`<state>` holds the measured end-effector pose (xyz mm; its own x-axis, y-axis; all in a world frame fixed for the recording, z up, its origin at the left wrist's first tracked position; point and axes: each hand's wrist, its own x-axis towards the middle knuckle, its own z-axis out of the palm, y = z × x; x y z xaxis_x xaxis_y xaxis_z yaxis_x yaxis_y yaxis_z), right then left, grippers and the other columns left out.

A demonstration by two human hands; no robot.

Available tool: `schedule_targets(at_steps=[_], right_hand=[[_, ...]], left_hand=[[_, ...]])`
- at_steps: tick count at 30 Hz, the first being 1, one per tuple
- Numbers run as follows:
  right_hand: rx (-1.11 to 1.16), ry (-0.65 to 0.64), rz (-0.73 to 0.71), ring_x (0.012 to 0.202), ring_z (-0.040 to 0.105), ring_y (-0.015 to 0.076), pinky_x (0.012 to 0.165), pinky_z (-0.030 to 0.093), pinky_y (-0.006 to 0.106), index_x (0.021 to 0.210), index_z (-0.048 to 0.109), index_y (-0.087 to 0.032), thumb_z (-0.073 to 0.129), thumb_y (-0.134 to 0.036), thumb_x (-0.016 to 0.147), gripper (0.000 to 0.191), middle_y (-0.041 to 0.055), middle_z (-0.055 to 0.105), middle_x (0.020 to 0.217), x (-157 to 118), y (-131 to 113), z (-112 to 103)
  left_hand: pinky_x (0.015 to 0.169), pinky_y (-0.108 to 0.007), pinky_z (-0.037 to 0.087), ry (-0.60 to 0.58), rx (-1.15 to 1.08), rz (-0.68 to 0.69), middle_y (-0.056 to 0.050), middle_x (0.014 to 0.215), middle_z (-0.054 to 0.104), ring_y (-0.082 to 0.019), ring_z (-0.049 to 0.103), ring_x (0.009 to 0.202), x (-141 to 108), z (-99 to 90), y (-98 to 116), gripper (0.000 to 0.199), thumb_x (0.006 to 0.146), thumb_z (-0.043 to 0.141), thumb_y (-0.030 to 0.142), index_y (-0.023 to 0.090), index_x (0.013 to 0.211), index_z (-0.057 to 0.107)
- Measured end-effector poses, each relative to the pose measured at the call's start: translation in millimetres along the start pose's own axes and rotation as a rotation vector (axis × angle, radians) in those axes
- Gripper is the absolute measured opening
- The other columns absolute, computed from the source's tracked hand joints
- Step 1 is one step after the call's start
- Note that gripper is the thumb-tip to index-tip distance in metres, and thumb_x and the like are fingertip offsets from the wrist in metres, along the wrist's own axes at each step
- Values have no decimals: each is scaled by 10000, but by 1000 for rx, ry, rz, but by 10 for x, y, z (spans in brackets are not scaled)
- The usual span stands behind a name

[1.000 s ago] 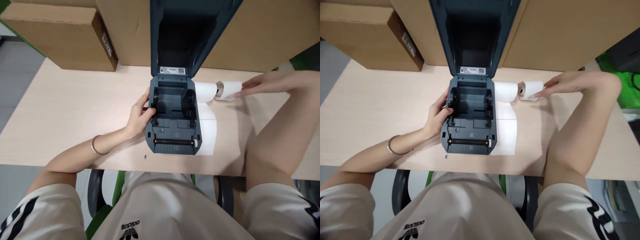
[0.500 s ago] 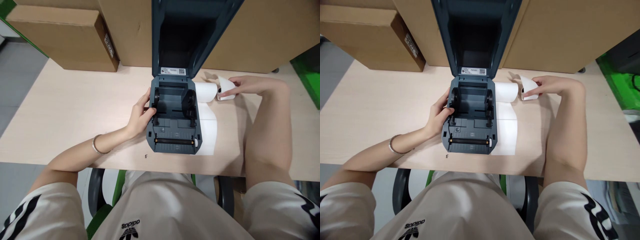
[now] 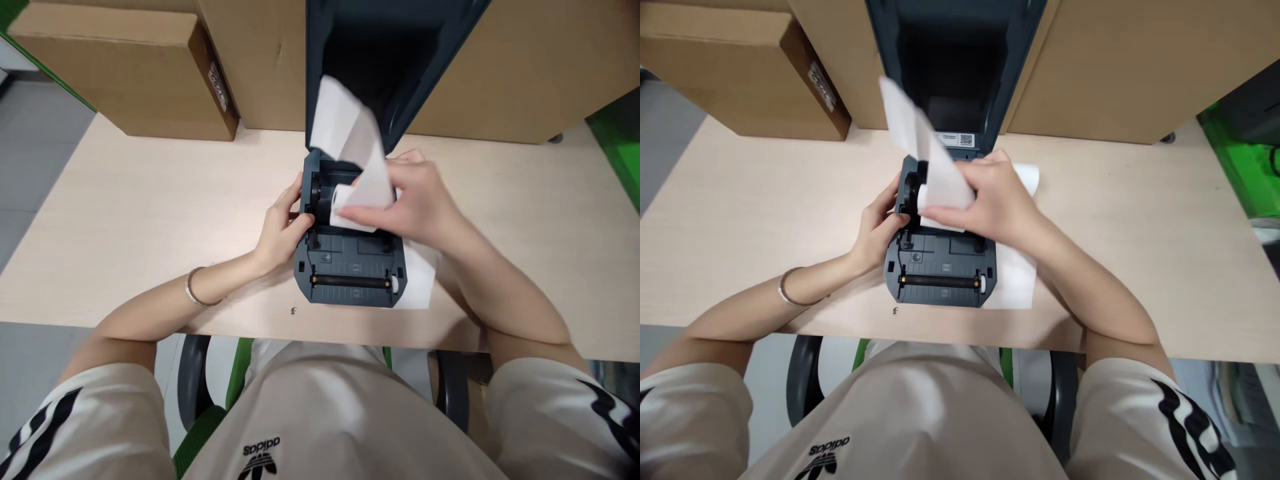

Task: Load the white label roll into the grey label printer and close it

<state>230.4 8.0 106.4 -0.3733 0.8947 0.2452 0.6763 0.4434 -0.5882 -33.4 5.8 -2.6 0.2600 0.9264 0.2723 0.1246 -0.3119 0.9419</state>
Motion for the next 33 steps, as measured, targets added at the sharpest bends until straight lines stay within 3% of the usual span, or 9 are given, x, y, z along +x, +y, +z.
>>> schedule_targets(at_steps=[4, 8, 11, 13, 16, 21, 26, 29, 33], right_hand=[[-244, -111, -135, 979, 779, 369, 1191, 543, 655, 868, 672, -272, 820, -575, 970, 352, 64, 775, 848, 12, 100, 253], [-133, -225, -251, 1063, 812, 335, 1328, 442, 623, 1005, 688, -286, 760, -403, 984, 139, 34, 845, 1026, -1, 168, 106], [-150, -232, -187, 852, 773, 303, 949, 588, 470, 967, 627, -288, 762, -361, 958, 154, 15, 802, 911, -116, 120, -8], [-213, -198, -129, 717, 718, 283, 700, 485, 389, 965, 610, -292, 757, -338, 958, 154, 3, 764, 813, -248, 49, -43], [-312, -185, -198, 654, 699, 272, 608, 377, 374, 950, 625, -288, 734, -261, 946, 112, 3, 774, 780, -468, -105, -63], [-394, -257, -363, 689, 760, 239, 604, 481, 380, 884, 722, -261, 600, -152, 1051, 233, 42, 853, 866, -724, -365, -90], [-380, -257, -561, 1000, 905, 223, 900, 727, 355, 953, 842, -226, 512, 16, 1082, 429, 37, 933, 1177, -835, -481, -158], [-439, -348, -585, 1164, 891, 203, 1102, 708, 316, 1056, 872, -196, 601, 38, 1088, 359, 46, 917, 1296, -856, -501, -222], [-486, -387, -614, 1193, 864, 221, 1148, 701, 357, 1086, 868, -212, 659, 15, 1068, 309, 54, 901, 1314, -890, -466, -233]], left_hand=[[1094, -491, 739, 1, 18, -40, -103, 1609, 792, -406, 766, 1432, 1, 36, 58, 562, 981, 726, 441, 237, 1503, 754], [1208, -525, 704, 27, 8, -26, -99, 1740, 721, -439, 681, 1593, -2, 49, 72, 641, 982, 754, 490, 247, 1575, 743], [1289, -570, 661, 24, -3, -33, -119, 1799, 676, -453, 624, 1678, -12, 43, 48, 765, 1010, 762, 543, 236, 1704, 669], [1267, -558, 679, 15, -32, -39, -105, 1868, 608, -452, 581, 1729, -22, 42, 24, 819, 1005, 767, 536, 260, 1761, 616], [1223, -520, 713, 14, -55, -55, -59, 1925, 535, -430, 562, 1754, -34, 39, -2, 831, 1013, 751, 483, 303, 1803, 567], [1267, -530, 683, -6, -36, -76, -68, 1899, 572, -445, 605, 1704, -26, 24, 24, 883, 961, 762, 391, 263, 1811, 557], [1220, -517, 700, 10, -51, -110, -59, 1829, 656, -441, 629, 1671, -5, 39, 143, 924, 892, 757, 348, 262, 1796, 586], [1192, -505, 706, 1, -50, -142, -68, 1797, 679, -438, 625, 1666, 5, 45, 191, 930, 880, 770, 346, 263, 1788, 586], [1199, -549, 692, -17, -12, -149, -110, 1813, 631, -452, 619, 1645, 21, 22, 128, 960, 874, 818, 419, 282, 1786, 554]])
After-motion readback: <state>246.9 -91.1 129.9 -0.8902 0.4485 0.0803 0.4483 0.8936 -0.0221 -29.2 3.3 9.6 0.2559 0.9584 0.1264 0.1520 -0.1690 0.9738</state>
